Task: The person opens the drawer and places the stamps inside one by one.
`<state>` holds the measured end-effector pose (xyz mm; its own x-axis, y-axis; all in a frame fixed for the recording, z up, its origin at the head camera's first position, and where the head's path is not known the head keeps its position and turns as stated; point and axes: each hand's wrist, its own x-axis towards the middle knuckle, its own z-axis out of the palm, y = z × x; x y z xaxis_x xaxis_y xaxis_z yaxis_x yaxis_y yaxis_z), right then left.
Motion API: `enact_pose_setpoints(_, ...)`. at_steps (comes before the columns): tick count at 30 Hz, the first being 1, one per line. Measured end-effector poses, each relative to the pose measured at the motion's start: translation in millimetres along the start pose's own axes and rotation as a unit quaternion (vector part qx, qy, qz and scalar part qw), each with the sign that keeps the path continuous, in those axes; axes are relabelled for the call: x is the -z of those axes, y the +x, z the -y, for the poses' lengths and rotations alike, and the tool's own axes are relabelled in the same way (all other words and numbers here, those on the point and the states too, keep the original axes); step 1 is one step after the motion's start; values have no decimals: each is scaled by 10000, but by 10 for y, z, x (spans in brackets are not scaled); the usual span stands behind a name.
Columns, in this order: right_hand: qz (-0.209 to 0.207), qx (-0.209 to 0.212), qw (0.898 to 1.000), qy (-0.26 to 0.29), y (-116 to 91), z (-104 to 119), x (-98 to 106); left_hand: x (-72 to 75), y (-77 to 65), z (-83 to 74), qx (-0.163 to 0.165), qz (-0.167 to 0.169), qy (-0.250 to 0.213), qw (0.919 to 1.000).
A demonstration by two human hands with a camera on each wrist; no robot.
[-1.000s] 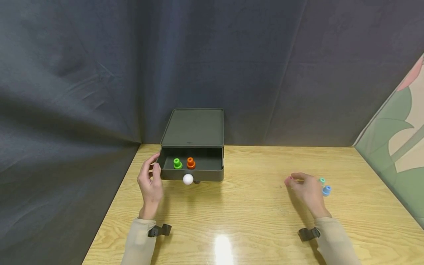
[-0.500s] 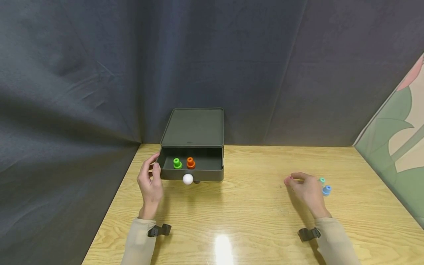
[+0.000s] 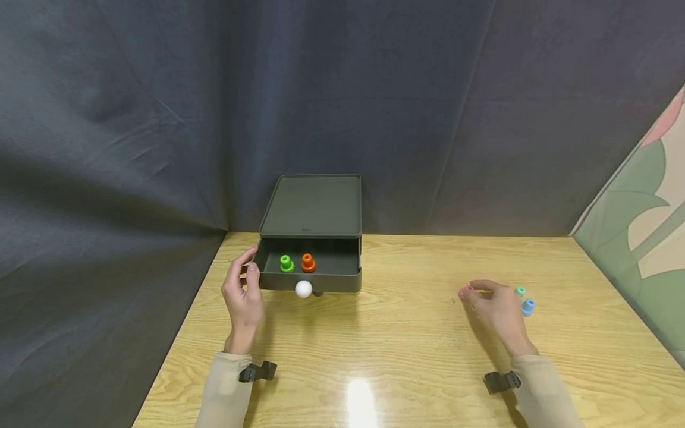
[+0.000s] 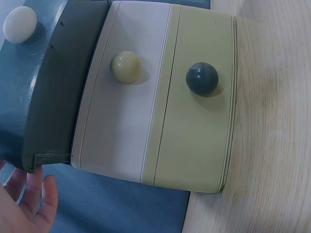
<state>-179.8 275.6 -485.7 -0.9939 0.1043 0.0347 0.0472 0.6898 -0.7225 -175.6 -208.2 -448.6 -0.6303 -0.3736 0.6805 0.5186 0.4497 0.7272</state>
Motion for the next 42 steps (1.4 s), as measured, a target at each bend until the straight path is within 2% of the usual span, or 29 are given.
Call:
enact_pose_setpoints(17, -116, -10, 9999, -31, -63, 65, 78, 0, -1, 8, 1, -54, 14, 10000)
enact_pose_setpoints(36, -41, 208, 9998, 39, -115, 189, 153, -2, 6, -8, 53, -39, -16, 10000)
enact_pose_setpoints(42, -185, 335, 9993, 16, -131, 245, 156, 0, 5, -8, 68, -16, -23, 10000)
